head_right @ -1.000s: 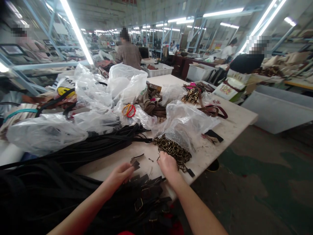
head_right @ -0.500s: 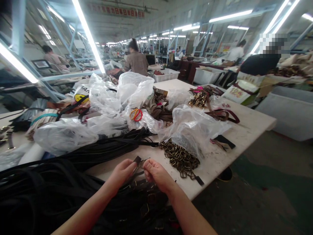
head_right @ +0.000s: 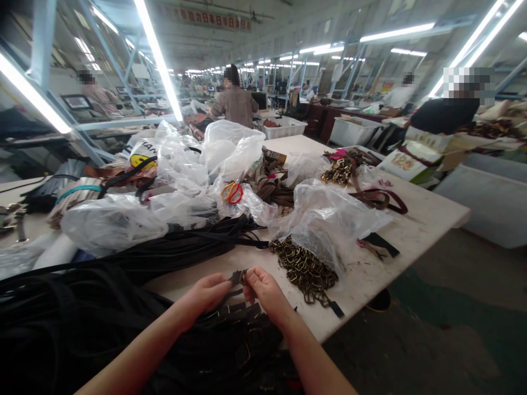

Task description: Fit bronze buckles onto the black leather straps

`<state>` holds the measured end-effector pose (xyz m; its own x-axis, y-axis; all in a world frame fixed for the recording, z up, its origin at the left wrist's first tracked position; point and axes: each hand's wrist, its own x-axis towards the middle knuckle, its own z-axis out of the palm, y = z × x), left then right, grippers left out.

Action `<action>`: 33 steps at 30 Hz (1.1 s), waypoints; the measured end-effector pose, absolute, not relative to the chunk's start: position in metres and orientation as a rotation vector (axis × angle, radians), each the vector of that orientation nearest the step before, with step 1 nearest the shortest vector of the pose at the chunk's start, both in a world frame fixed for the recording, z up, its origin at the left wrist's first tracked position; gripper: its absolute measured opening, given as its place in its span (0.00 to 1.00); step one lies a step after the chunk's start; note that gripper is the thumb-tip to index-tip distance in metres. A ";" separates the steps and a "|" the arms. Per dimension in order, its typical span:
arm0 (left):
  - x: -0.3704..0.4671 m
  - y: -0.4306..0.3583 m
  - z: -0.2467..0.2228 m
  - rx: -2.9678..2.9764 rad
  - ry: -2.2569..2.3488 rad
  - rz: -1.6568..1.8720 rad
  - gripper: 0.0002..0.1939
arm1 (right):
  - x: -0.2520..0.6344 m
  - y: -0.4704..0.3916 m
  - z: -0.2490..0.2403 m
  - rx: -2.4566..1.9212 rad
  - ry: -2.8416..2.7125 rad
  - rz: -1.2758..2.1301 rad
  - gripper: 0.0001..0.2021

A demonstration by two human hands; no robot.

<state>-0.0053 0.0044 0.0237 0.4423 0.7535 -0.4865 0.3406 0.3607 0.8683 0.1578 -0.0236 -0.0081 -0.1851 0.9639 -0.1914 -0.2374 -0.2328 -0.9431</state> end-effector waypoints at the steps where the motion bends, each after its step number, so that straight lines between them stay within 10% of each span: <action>1: -0.007 0.004 0.023 1.239 1.112 0.332 0.17 | 0.159 -0.024 -0.006 -1.072 -1.053 1.642 0.17; 33: -0.019 -0.001 0.016 1.947 1.322 0.541 0.09 | 0.130 -0.010 -0.041 -1.250 -1.066 1.702 0.12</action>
